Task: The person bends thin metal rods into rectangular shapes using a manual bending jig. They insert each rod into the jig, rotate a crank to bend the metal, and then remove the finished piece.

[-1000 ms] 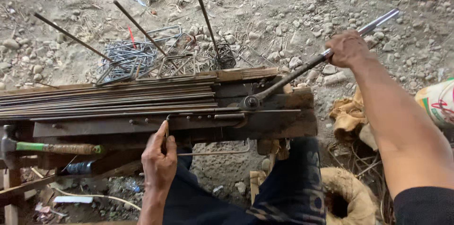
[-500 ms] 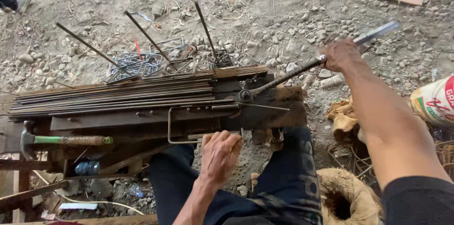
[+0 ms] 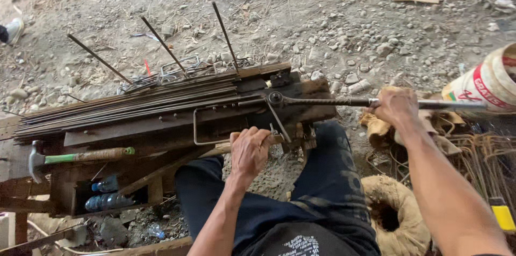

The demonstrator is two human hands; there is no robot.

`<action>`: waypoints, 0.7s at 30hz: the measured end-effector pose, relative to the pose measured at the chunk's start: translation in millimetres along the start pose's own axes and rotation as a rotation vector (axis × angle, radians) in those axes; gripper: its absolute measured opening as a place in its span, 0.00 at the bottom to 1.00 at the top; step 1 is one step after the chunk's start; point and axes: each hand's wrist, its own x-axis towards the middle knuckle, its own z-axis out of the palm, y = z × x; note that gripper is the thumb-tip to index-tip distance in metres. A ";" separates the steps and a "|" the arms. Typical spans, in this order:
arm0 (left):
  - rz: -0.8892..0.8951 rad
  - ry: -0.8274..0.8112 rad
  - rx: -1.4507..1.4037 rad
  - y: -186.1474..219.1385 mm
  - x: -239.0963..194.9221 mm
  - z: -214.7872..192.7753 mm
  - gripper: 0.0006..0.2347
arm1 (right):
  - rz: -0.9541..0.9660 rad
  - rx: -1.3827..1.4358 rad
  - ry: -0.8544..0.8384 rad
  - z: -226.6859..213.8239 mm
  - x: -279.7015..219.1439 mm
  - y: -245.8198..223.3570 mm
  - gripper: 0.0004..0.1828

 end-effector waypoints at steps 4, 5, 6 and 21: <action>-0.018 -0.005 -0.082 7.8 2.2 -8.9 0.10 | 0.062 0.267 -0.035 -28.0 -75.0 -11.7 0.27; -0.051 0.000 -0.113 10.6 3.0 -11.7 0.11 | 0.068 0.285 -0.010 -37.0 -91.7 -16.1 0.26; -0.044 0.000 -0.114 9.6 4.1 -11.1 0.11 | 0.074 0.288 -0.006 -36.0 -92.9 -12.5 0.26; -0.108 -0.104 -0.117 8.8 8.6 -19.3 0.08 | 0.117 0.395 0.012 12.8 -121.2 -16.0 0.19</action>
